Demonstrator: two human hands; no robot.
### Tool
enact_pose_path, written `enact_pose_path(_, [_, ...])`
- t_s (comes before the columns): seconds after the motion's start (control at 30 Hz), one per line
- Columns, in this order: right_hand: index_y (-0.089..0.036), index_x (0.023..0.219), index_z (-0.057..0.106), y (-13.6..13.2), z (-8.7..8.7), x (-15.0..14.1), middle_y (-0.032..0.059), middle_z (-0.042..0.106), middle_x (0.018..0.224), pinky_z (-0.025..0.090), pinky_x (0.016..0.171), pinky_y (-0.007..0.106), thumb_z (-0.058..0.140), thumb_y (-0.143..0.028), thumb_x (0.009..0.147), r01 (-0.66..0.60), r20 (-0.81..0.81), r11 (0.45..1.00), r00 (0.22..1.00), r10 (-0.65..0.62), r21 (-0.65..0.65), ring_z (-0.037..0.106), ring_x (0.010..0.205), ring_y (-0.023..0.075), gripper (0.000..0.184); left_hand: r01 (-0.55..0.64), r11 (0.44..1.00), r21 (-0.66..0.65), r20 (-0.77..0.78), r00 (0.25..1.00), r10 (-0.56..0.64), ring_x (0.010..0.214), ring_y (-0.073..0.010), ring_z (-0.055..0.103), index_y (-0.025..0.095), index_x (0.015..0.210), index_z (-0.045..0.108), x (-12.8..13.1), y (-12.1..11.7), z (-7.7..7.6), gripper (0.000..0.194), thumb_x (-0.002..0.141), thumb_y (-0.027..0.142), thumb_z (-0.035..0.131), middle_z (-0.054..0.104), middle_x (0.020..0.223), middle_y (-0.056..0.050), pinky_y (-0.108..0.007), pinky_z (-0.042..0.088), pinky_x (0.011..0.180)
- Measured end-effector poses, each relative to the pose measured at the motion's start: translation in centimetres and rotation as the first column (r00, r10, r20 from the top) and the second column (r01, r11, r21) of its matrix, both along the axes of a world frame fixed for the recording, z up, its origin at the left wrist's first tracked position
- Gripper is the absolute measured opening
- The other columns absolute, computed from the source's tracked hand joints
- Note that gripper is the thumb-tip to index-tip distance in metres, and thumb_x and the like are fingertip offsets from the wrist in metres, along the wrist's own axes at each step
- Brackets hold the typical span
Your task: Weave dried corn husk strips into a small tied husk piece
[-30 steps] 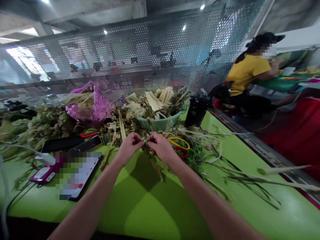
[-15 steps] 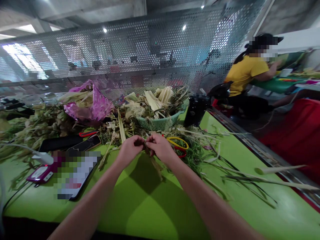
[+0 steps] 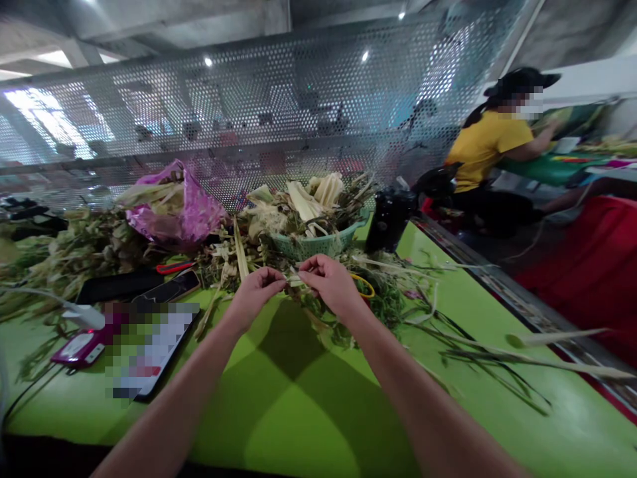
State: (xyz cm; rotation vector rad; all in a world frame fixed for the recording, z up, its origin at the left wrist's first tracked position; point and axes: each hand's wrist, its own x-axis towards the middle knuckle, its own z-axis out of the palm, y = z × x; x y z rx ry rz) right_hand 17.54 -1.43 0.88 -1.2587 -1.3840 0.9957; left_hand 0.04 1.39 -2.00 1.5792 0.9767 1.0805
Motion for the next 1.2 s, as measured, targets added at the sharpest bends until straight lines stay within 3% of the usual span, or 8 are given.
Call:
enact_pose_path(0.17, [-0.021, 0.083, 0.068, -0.3, -0.1, 0.1, 0.0007, 0.064, 0.072, 0.04, 0.059, 0.026, 0.063, -0.03, 0.077, -0.036, 0.411, 0.967, 0.909, -0.074, 0.252, 0.055, 0.063, 0.0146, 0.012, 0.023, 0.999, -0.041, 0.073, 0.997, -0.02, 0.066, -0.01, 0.048, 0.015, 0.077, 0.058, 0.1, -0.1, 0.1, 0.011, 0.072, 0.024, 0.063, 0.055, 0.07, 0.001, -0.023, 0.037, 0.065])
enact_pose_path(0.33, [-0.026, 0.094, 0.072, -0.8, -0.3, -0.8, 0.0022, 0.07, 0.089, 0.043, 0.067, 0.027, 0.062, -0.022, 0.077, -0.071, 0.55, 0.942, 0.825, -0.129, 0.327, 0.062, 0.077, 0.0182, 0.02, 0.021, 0.999, -0.041, 0.08, 0.997, -0.017, 0.066, -0.0102, 0.048, 0.015, 0.076, 0.056, 0.1, -0.1, 0.3, 0.01, 0.072, 0.023, 0.063, 0.055, 0.07, 0.002, -0.023, 0.037, 0.065])
enact_pose_path(0.73, [-0.019, 0.077, 0.068, -1.2, -0.4, -1.6, 0.0035, 0.066, 0.078, 0.04, 0.065, 0.026, 0.061, -0.015, 0.075, -0.058, 0.615, 0.927, 0.763, -0.198, 0.371, 0.059, 0.072, 0.0175, 0.008, -0.015, 0.985, 0.175, -0.076, 0.997, 0.029, 0.07, -0.0113, 0.051, 0.018, 0.078, 0.056, 0.1, -0.3, 0.2, 0.005, 0.075, 0.014, 0.054, 0.057, 0.073, 0.002, -0.023, 0.039, 0.066])
enact_pose_path(1.2, [-0.017, 0.072, 0.064, -0.6, -1.2, -1.6, -0.0005, 0.062, 0.066, 0.037, 0.058, 0.024, 0.06, -0.021, 0.071, -0.031, 0.439, 0.953, 0.892, -0.11, 0.302, 0.054, 0.061, 0.0144, 0.006, 0.07, 0.99, 0.12, 0.0, 0.997, -0.071, 0.068, -0.0107, 0.05, 0.017, 0.077, 0.054, 0.1, -0.3, 0.7, 0.005, 0.075, 0.016, 0.058, 0.055, 0.071, 0.002, -0.024, 0.039, 0.066])
